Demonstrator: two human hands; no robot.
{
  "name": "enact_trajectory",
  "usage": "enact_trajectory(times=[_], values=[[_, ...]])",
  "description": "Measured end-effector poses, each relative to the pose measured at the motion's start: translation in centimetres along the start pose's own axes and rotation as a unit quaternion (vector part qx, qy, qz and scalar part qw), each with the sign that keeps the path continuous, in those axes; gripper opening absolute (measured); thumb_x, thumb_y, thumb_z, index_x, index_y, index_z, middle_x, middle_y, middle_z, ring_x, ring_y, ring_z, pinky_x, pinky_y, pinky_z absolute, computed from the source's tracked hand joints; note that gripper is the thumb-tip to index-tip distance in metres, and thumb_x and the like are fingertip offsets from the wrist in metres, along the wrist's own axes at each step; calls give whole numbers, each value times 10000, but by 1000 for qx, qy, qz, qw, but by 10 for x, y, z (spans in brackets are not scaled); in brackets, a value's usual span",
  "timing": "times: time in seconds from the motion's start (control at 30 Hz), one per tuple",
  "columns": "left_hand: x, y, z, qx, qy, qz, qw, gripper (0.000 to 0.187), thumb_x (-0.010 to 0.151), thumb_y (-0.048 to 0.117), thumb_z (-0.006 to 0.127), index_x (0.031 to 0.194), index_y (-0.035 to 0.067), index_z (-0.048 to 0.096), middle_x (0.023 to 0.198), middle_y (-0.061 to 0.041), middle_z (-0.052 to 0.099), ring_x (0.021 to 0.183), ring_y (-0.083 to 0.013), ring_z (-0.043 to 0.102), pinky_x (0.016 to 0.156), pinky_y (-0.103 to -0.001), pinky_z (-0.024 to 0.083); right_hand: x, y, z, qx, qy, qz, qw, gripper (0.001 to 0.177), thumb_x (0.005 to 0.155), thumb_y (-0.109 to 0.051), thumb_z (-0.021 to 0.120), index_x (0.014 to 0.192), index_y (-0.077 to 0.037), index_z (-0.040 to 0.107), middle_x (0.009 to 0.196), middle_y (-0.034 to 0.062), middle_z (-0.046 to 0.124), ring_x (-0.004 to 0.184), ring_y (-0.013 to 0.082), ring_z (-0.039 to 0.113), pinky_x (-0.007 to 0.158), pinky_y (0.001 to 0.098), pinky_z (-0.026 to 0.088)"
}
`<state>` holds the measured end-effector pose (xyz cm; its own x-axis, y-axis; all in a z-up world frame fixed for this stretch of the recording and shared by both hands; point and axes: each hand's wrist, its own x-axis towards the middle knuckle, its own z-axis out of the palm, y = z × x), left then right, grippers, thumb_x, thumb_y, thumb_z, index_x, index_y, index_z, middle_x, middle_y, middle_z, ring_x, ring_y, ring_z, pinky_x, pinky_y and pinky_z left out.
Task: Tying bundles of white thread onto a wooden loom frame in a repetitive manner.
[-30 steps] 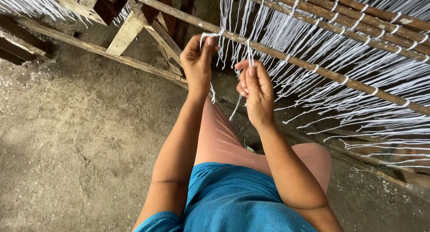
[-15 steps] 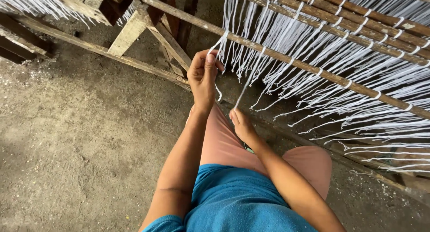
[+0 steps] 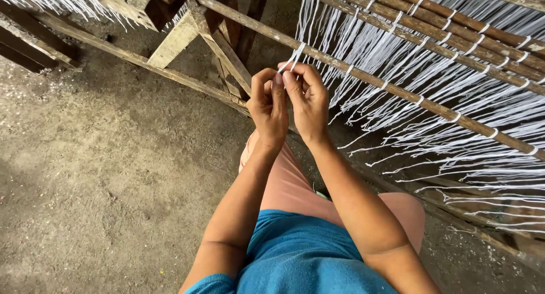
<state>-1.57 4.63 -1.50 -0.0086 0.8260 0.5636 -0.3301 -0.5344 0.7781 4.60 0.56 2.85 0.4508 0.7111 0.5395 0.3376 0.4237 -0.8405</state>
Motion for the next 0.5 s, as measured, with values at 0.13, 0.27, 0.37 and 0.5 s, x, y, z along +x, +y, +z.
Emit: enact_trajectory(times=[0.13, 0.27, 0.37, 0.5], values=[[23, 3, -1, 29, 24, 1, 999, 102, 1074, 176, 551, 1123, 110, 612, 544, -56, 573, 478, -137, 532, 503, -247, 427, -9, -7, 2, 28, 36, 21, 999, 221, 1104, -200, 530, 1131, -59, 698, 943, 107, 688, 595, 66, 504, 499, 197, 437], [46, 25, 3, 45, 0, 0, 999, 93, 1088, 210, 485, 1077, 136, 539, 740, -73, 680, 639, -157, 665, 611, -280, 554, -16, -29, 2, 118, 97, 50, 987, 203, 1112, -202, 490, 1110, -61, 635, 890, 104, 687, 518, 45, 427, 421, 162, 307], [49, 29, 5, 29, -18, -5, 999, 125, 1093, 237, 462, 1049, 131, 511, 772, -52, 651, 681, -126, 639, 639, -243, 551, -19, -28, 2, 150, 115, 45, 981, 168, 1097, -189, 510, 1049, -75, 625, 844, 64, 655, 512, 45, 408, 439, 171, 314], [39, 1, 7, 43, 7, -43, 998, 97, 1095, 222, 483, 1095, 150, 547, 738, -80, 712, 650, -171, 712, 622, -286, 588, -27, -5, 0, 127, 150, 63, 978, 227, 1116, -219, 469, 1103, -50, 621, 757, 100, 618, 500, 37, 428, 414, 140, 303]])
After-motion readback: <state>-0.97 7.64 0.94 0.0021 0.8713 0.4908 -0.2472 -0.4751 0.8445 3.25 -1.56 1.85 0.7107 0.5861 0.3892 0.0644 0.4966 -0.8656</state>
